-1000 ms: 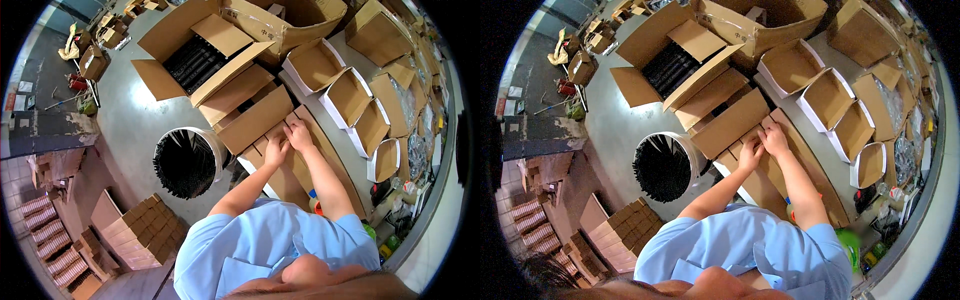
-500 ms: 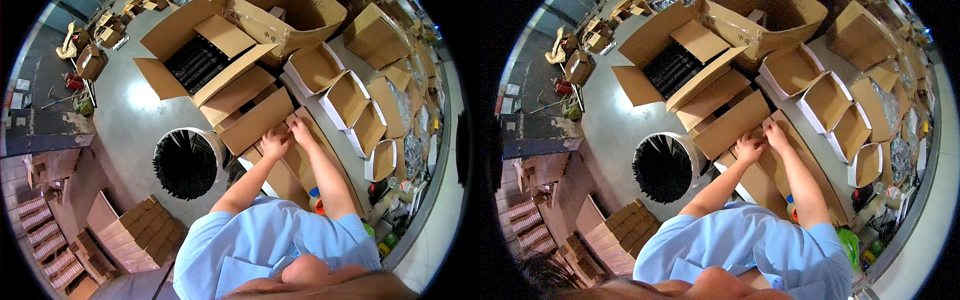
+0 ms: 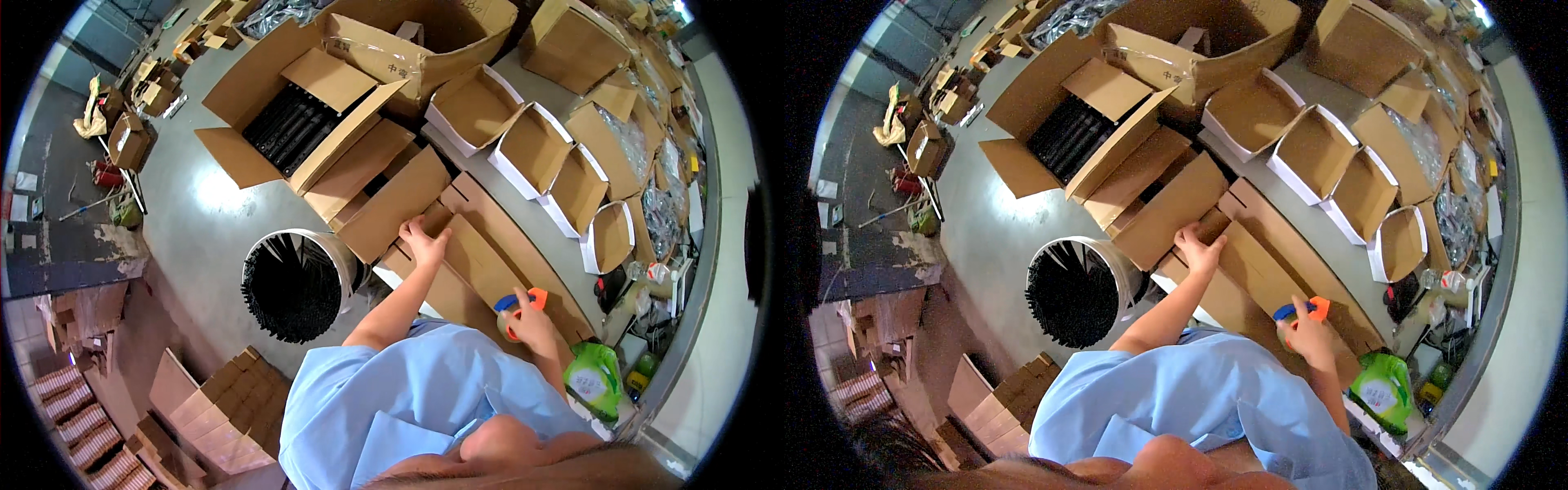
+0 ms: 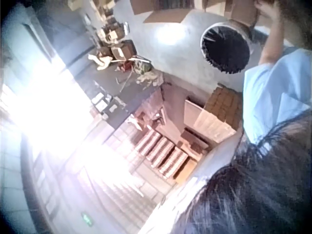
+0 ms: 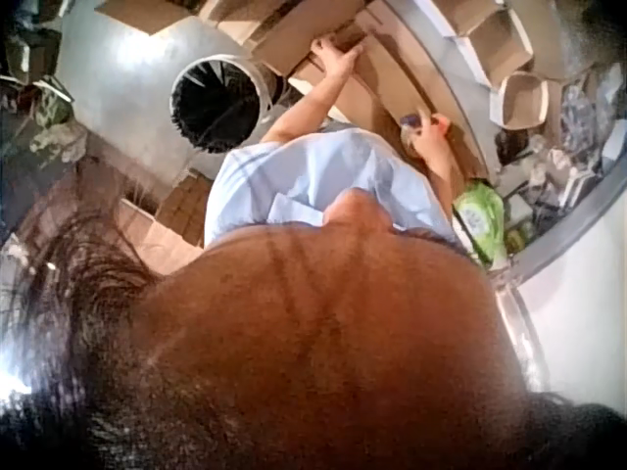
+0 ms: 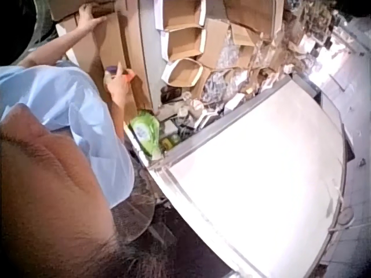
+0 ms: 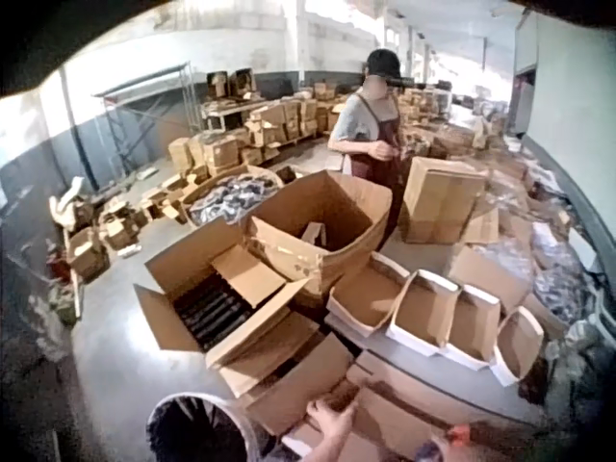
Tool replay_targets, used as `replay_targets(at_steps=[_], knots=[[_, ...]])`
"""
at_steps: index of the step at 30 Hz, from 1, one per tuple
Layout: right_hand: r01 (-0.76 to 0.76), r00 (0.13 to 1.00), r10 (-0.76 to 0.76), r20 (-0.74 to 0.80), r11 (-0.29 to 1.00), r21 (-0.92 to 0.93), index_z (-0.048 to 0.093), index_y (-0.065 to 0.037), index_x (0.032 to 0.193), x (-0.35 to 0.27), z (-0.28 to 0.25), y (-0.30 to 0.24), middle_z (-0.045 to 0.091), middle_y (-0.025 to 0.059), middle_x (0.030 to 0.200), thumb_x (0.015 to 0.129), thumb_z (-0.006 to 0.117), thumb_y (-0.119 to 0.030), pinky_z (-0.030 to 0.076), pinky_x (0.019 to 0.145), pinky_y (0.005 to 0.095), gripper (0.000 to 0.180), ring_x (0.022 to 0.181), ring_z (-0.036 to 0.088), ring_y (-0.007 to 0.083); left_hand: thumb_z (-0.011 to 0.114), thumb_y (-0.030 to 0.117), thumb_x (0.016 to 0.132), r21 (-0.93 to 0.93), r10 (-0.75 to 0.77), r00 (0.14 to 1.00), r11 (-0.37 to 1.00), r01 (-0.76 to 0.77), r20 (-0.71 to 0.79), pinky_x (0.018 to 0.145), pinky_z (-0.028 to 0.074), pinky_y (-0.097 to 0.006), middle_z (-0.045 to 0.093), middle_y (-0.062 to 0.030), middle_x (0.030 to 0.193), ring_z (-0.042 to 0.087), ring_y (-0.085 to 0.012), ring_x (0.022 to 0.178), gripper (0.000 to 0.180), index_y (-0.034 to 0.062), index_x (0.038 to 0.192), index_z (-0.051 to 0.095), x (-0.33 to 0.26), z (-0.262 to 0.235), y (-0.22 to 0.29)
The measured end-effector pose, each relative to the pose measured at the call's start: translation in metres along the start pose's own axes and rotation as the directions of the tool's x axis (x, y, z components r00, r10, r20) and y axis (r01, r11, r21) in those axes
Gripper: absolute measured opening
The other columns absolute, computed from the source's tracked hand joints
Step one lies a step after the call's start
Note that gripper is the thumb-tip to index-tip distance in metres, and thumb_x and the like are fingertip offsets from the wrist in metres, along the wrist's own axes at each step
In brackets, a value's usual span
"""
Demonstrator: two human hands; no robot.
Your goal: Packing metal rails and related components into cardboard boxes and sealing them with a tape dispenser.
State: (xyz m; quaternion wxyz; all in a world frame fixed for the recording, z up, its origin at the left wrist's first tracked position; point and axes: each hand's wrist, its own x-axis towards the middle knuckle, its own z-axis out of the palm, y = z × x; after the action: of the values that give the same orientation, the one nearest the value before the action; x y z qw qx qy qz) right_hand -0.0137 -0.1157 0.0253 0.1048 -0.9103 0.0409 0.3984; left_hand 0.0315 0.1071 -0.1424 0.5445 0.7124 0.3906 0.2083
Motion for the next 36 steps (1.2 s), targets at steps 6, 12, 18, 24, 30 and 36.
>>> replay_targets(at_steps=[6,12,18,24,30,36], knots=[[0.179,0.906,-0.048,-0.42,0.944,0.278,0.049,-0.006,0.096,0.029,0.078,0.034,0.059,0.0177,0.084,0.07,0.073,-0.036,0.044,0.072,0.045,0.047,0.082,0.057,0.0357,0.073,0.019,0.069,0.144,0.003,0.955,0.989,-0.048,0.296,0.073,0.048,-0.037,0.061,-0.0122,0.08,0.06,-0.0284,0.076,0.025,0.002,0.085,0.065,0.011,0.011,-0.015],[0.495,0.756,-0.316,-0.573,0.849,0.186,0.043,-0.007,0.097,0.035,0.048,-0.025,0.054,0.0159,0.094,0.065,0.077,-0.023,0.044,0.071,0.0434,0.049,0.084,0.054,0.0351,0.07,0.019,0.07,0.196,-0.202,0.757,0.976,0.099,0.622,0.068,0.049,-0.036,0.065,-0.0126,0.083,0.063,-0.0256,0.073,0.021,0.0041,0.083,0.067,0.045,-0.002,-0.003],[0.793,0.569,-0.645,-0.51,0.593,0.136,0.044,-0.008,0.112,0.09,0.017,-0.079,0.054,0.0196,0.108,0.068,0.071,-0.012,0.046,0.082,0.0415,0.052,0.096,0.056,0.0378,0.059,0.041,0.083,-0.015,-0.299,0.614,0.892,0.452,0.731,0.083,0.046,-0.035,0.064,-0.0103,0.101,0.06,-0.0226,0.093,0.042,0.005,0.106,0.059,0.068,-0.015,-0.008],[0.81,0.557,-0.739,-0.379,0.585,0.05,0.044,-0.009,0.119,0.097,0.001,-0.089,0.054,0.0196,0.113,0.068,0.066,-0.009,0.044,0.088,0.0423,0.055,0.104,0.054,0.0369,0.052,0.046,0.09,-0.188,-0.199,0.397,0.639,0.746,0.896,0.081,0.042,-0.031,0.061,-0.004,0.107,0.056,-0.0166,0.096,0.043,0.0135,0.117,0.055,0.066,-0.029,0.017],[0.803,0.592,-0.747,-0.303,0.578,0.144,0.05,-0.008,0.121,0.085,-0.015,-0.093,0.06,0.0185,0.106,0.069,0.067,-0.01,0.048,0.083,0.0399,0.055,0.096,0.059,0.0351,0.053,0.03,0.092,-0.078,-0.194,0.514,0.884,0.46,0.836,0.058,0.044,-0.027,0.061,-0.0031,0.085,0.056,-0.0132,0.07,0.025,0.0072,0.1,0.059,0.068,-0.012,-0.012],[0.728,0.677,-0.7,-0.225,0.683,0.065,0.055,-0.008,0.119,0.062,-0.029,-0.039,0.061,0.018,0.106,0.068,0.065,-0.009,0.049,0.081,0.0391,0.052,0.093,0.06,0.0336,0.054,0.025,0.09,-0.015,-0.151,0.838,0.982,0.186,0.525,0.057,0.045,-0.034,0.06,-0.0089,0.069,0.055,-0.017,0.063,0.029,-0.0024,0.082,0.06,0.059,0.005,-0.045]])
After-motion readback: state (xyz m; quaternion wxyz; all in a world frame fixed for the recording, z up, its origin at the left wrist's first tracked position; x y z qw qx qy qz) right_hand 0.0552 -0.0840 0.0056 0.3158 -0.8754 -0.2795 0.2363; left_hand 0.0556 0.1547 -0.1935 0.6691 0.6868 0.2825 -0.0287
